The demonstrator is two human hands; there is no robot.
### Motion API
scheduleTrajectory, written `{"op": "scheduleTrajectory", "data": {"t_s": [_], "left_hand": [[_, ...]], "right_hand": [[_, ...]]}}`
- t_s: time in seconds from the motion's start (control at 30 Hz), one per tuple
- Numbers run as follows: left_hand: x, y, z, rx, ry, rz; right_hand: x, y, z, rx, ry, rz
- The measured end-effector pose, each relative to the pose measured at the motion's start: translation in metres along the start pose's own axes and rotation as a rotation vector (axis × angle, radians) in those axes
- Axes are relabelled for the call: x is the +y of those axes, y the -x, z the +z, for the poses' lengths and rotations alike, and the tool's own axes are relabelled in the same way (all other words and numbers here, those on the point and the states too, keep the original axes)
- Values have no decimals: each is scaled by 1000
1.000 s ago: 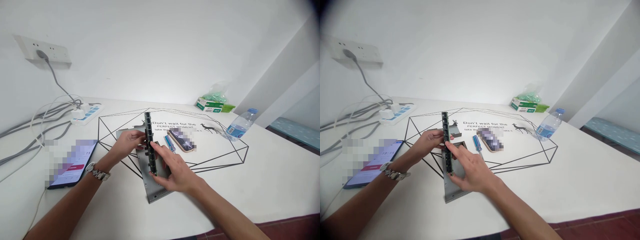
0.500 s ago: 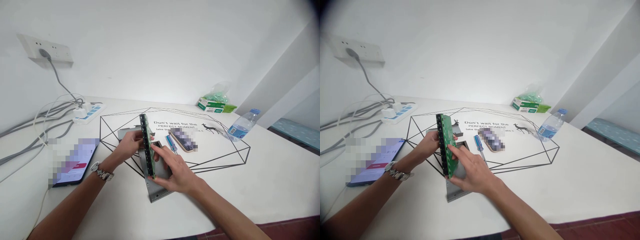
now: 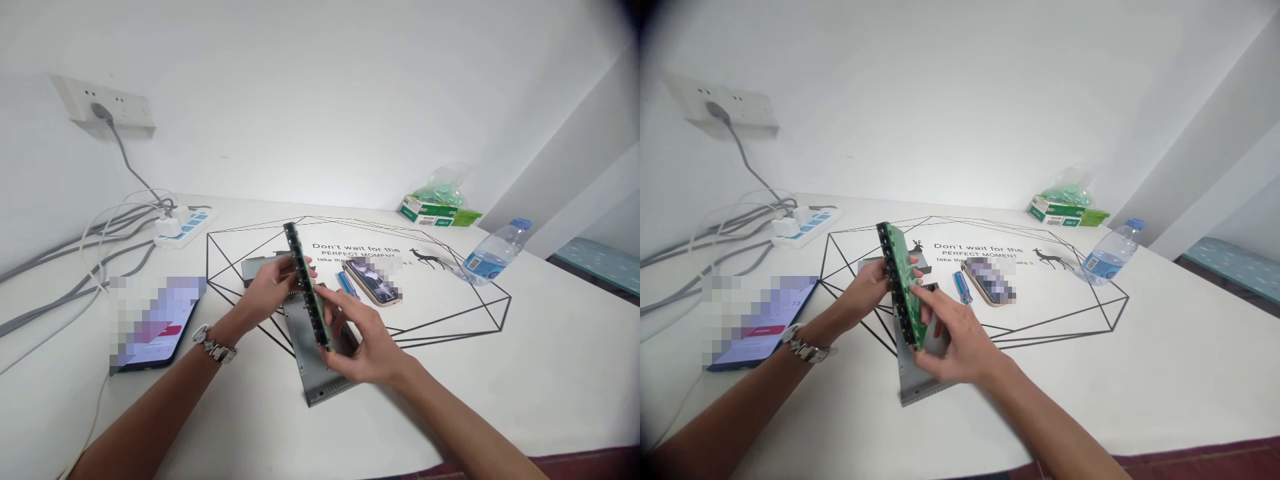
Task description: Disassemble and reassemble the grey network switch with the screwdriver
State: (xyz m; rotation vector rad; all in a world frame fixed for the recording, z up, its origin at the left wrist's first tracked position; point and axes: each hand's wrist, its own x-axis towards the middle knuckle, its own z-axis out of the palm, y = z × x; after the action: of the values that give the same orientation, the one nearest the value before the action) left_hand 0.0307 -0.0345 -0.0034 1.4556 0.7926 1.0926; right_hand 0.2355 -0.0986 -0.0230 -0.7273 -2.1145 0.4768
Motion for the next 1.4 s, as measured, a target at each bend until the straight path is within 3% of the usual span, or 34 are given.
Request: {"op": "scheduleTrajectory", "data": {"t_s": [0.13,0.23,0.43,0.53,0.7,0.93,1.03,1.17,1.27,1.4], "left_hand": [[1,-3,-12,42,-35,0],[1,-3,-19,101,-76,0],[10,-1,-14,112,-79,18],[13,3,-8,6,-6,53],[13,10,1,-156,36,127],[13,12,7,-197,36,110],[13,8,3,-96,69,63],[17,3,-9,108,-50,-14],[20,3,-16,47,-194,-132],[15,5,-18,-44,-334,-305]], "right_hand": [[1,-2,-7,82,-95,130],[0,-6,-12,63,-205,269],[14,-10,-7,123,-367,639],[17,-12,-4,124,-414,683],[2,-14,-7,19,-618,738],[-3,-14,-7,-35,-789,727],[1,-15,-4,3,-660,753],[2,-15,0,62,-142,676],[-1,-13,0,27,226,628],[-3,-13,1,-60,503,620]]}}
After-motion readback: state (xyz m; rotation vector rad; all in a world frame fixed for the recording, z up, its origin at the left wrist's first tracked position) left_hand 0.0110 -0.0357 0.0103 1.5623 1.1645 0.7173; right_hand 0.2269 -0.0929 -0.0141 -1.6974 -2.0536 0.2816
